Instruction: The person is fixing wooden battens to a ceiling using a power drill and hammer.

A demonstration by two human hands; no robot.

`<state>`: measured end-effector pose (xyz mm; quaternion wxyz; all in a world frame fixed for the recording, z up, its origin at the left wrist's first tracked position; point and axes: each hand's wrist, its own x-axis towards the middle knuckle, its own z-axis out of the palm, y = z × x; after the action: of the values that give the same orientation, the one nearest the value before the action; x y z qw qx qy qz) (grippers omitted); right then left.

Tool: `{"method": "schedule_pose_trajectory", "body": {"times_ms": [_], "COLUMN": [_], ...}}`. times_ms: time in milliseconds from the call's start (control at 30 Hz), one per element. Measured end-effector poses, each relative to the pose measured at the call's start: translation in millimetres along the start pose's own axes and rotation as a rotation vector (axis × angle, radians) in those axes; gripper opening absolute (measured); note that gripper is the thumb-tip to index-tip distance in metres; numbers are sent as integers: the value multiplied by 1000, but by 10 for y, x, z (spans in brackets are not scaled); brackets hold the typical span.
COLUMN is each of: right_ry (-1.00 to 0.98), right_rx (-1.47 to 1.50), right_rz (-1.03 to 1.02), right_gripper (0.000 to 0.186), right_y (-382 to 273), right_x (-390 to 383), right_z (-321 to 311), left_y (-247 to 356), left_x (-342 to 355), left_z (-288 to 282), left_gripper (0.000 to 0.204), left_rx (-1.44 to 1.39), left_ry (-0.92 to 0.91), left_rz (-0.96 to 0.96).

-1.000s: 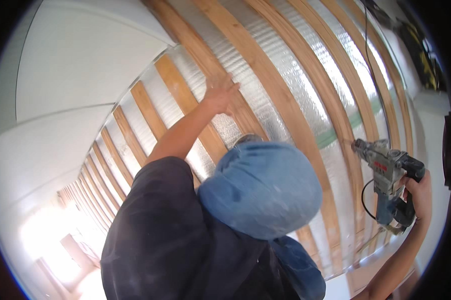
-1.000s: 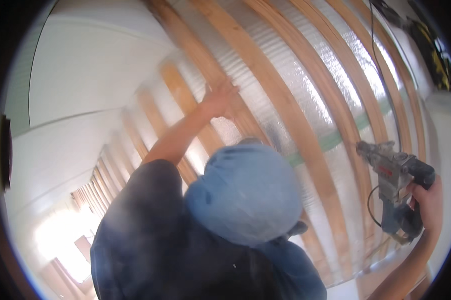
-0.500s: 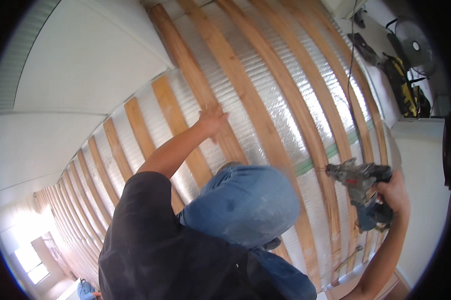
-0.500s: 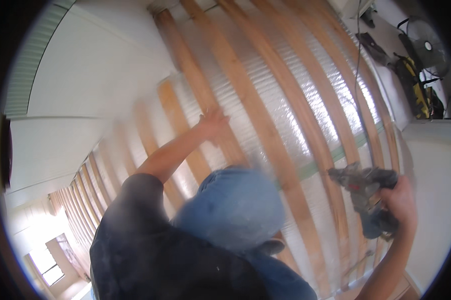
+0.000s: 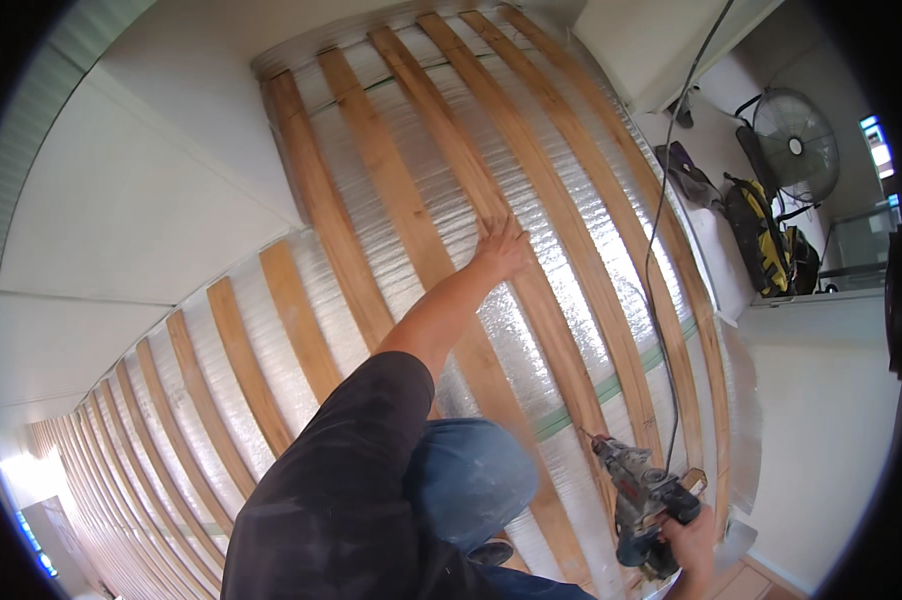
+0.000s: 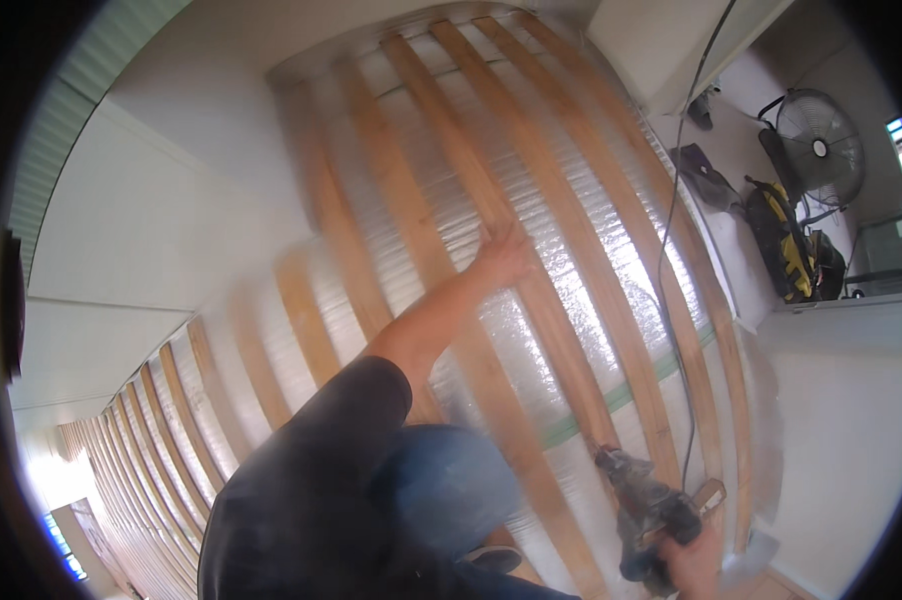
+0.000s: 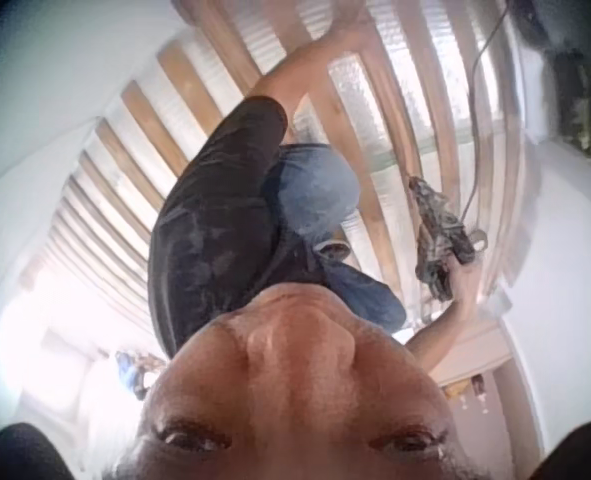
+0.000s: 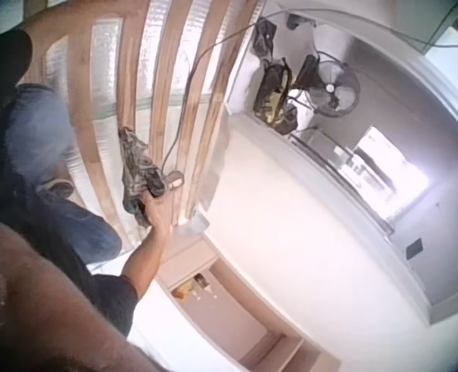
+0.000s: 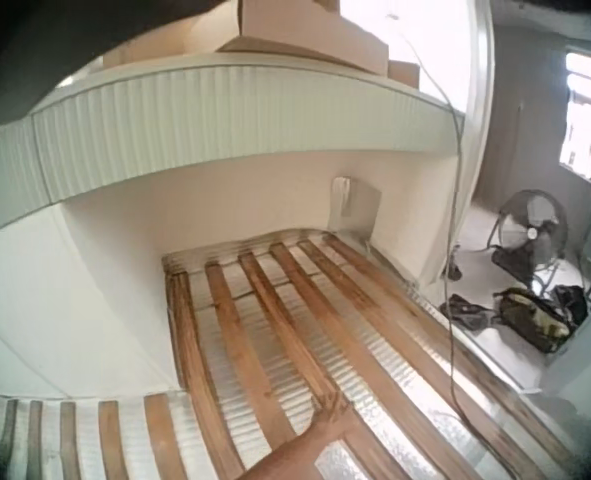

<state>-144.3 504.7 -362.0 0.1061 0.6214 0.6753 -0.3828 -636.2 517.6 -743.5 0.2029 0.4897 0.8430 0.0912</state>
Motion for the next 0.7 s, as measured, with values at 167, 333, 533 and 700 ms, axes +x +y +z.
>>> {"method": "schedule_pose_trajectory", "body": {"times_ms": [167,333,533,700], "right_ry": [43,108,16,28], "right_rx": [158,74,114,103], "right_rz": [-16,21,15,54], "right_gripper": [12,12,12,16], "right_y": [107,187,0,41], "right_x": [-2,-37,91,137], "right_z": [76,0,-20,-7], "left_y": [-38,392,422,844], "left_x": [60,300,1178,1405], "left_z": [277,94,-79,-102], "left_gripper": [85,81,85,101], "left_rx": [-8,240,197,210], "left_ry": [31,-95,126,0], "left_rz": [-37,-60,96,159]}}
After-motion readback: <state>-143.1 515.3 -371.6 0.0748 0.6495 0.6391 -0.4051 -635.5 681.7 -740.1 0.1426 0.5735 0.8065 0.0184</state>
